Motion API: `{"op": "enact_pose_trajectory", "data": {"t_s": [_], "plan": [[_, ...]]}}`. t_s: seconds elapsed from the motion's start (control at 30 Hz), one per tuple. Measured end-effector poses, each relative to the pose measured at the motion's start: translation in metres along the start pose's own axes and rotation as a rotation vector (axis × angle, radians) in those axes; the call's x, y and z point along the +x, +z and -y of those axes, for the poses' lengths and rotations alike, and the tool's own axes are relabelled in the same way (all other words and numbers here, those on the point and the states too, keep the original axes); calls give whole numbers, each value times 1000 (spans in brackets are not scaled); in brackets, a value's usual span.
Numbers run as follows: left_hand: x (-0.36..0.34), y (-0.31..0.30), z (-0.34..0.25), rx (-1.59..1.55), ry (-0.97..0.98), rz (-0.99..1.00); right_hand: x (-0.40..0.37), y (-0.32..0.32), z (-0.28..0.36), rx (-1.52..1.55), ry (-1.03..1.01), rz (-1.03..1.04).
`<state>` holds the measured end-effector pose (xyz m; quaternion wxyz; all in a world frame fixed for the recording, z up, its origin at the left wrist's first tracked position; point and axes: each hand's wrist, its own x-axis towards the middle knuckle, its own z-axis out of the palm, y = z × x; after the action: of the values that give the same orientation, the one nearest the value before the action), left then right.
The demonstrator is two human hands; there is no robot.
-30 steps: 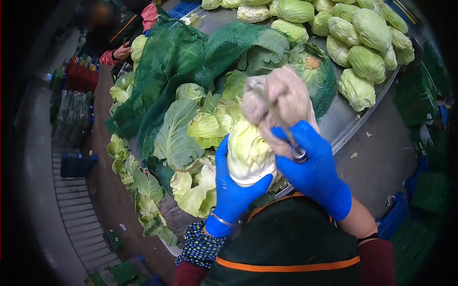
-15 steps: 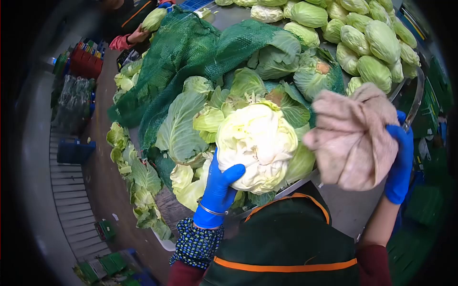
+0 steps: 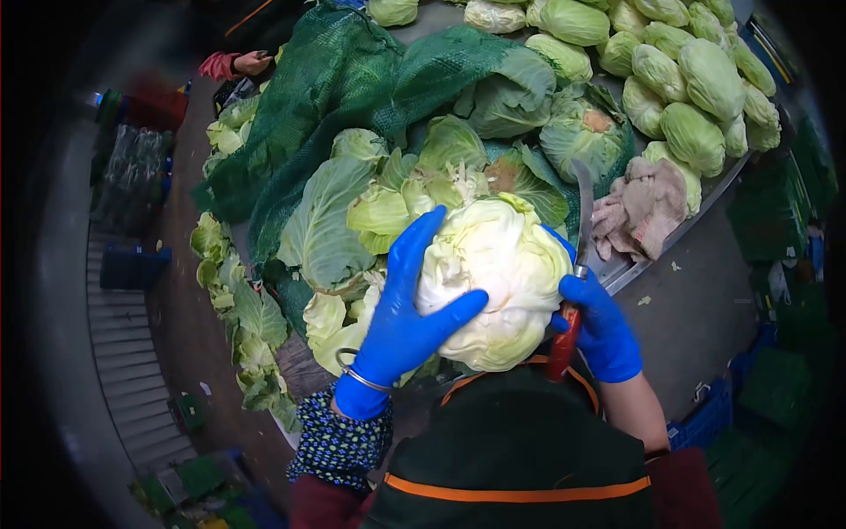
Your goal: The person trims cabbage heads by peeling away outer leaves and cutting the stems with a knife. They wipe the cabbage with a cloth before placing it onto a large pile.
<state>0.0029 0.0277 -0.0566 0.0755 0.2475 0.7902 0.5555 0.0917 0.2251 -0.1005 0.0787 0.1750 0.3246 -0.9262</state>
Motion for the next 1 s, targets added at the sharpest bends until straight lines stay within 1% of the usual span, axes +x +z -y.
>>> {"op": "enact_pose_trajectory", "data": {"t_s": [0.03, 0.07, 0.1, 0.13, 0.17, 0.23, 0.27, 0.33, 0.4, 0.47, 0.5, 0.53, 0.57, 0.6, 0.67, 0.7, 0.73, 0.77, 0.8, 0.83, 0.87, 0.93, 0.97, 1.0], "plan": [[3, -2, 0, 35, -11, -11, 1, 4, -3, 24, -37, 3], [4, -4, -1, 74, -23, -19, 3, 5, -6, 24, -28, 8], [-2, -5, -4, 156, 20, -57, 6, 4, -12, 83, -20, -29], [-6, -5, -3, 347, 270, -68, 9, 2, -18, 143, -17, -70], [-19, -7, -7, 347, 272, -64, 12, -3, -25, 145, -20, -72], [-57, -17, -27, -454, -541, 384, 20, -17, -33, 373, 121, -162], [-65, -21, -37, -863, -946, 604, 21, -23, -34, 361, 118, -167], [-45, -36, -61, -770, -375, 35, 20, -30, -37, 336, 19, -245], [-40, -85, 2, 926, 24, -275, 16, -24, -34, 352, 44, -183], [-52, -67, 19, 7, -284, -277, 15, -23, -41, 340, 44, -77], [-58, -45, 22, -440, -435, -60, 14, -28, -53, 336, 72, -61], [-63, -20, 17, -329, -301, -85, 10, -24, -59, 335, 87, -44], [-64, -1, 14, -216, -167, -102, 5, -20, -63, 237, 71, 22], [-67, 5, 19, -356, -247, -240, 2, -15, -63, 139, 53, 84], [-76, 0, 13, -690, -533, -328, -1, 8, -43, 93, 68, 55], [-74, -6, 8, -692, -533, -339, -5, 17, -23, -182, -29, -23], [-71, -14, 2, -780, -532, -334, -7, 21, -8, -457, -125, -98], [-70, -23, -1, -867, -533, -325, -9, 16, 4, -462, -116, -94], [-70, -29, -1, -872, -538, -337, -12, 5, 16, -887, -334, 13], [-73, -35, -1, -891, -617, -298, -15, 4, 26, -1305, -553, 133], [-77, -38, -3, -905, -695, -254, -19, 14, 32, -1305, -539, 136], [-77, -36, -11, -926, -705, -249, -18, 45, 43, -1940, -754, 461], [-78, -36, -16, -986, -731, -249, -14, 46, 43, -2061, -763, 454], [-79, -35, -18, -1049, -760, -251, -11, 47, 43, -2062, -763, 448]]}}
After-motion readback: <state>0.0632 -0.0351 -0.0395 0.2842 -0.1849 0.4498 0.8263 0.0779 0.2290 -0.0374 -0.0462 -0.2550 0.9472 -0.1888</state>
